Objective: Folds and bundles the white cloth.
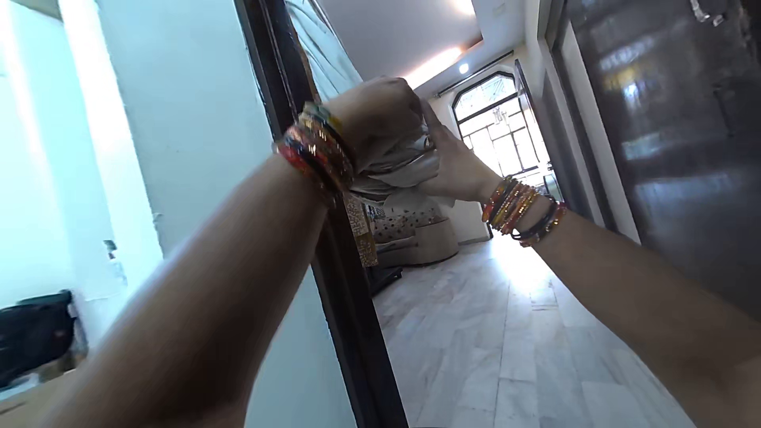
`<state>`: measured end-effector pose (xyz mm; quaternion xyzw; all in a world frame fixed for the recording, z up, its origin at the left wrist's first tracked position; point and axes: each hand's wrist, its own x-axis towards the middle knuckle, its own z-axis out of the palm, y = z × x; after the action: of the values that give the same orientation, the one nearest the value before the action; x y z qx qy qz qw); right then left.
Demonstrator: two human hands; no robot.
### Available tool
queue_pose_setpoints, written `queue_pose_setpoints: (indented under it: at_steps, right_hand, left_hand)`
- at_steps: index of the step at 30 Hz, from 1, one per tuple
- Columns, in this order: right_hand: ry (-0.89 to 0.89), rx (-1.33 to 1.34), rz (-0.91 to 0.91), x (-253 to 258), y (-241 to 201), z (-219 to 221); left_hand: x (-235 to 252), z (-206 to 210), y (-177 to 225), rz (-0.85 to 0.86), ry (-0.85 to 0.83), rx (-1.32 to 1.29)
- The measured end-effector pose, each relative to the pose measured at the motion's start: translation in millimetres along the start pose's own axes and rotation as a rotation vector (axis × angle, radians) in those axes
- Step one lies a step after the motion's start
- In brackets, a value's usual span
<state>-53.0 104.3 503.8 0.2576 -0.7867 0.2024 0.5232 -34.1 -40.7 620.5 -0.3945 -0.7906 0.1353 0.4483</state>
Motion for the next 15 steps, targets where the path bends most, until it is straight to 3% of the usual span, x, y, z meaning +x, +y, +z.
queue_pose_setpoints:
  at_steps: [5, 9, 12, 15]
  right_hand:
    - [0.062, 0.007, 0.125, -2.1, 0.8, 0.8]
    - [0.125, 0.067, 0.199, -4.2, -0.3, 0.3]
    - [0.202, 0.229, 0.264, -3.4, -1.3, 3.3]
    - [0.308, 0.489, 0.262, -0.9, 0.4, 13.2]
  left_hand:
    - [-64.0, 40.0, 27.8, 0.104, 0.838, -0.224]
    - [-94.2, 94.2, 44.1, -0.089, 0.850, -0.243]
    - [-85.6, 127.2, 30.8, -0.063, 0.886, -0.160]
    - [-74.2, 135.0, 18.0, -0.061, 1.000, -0.104]
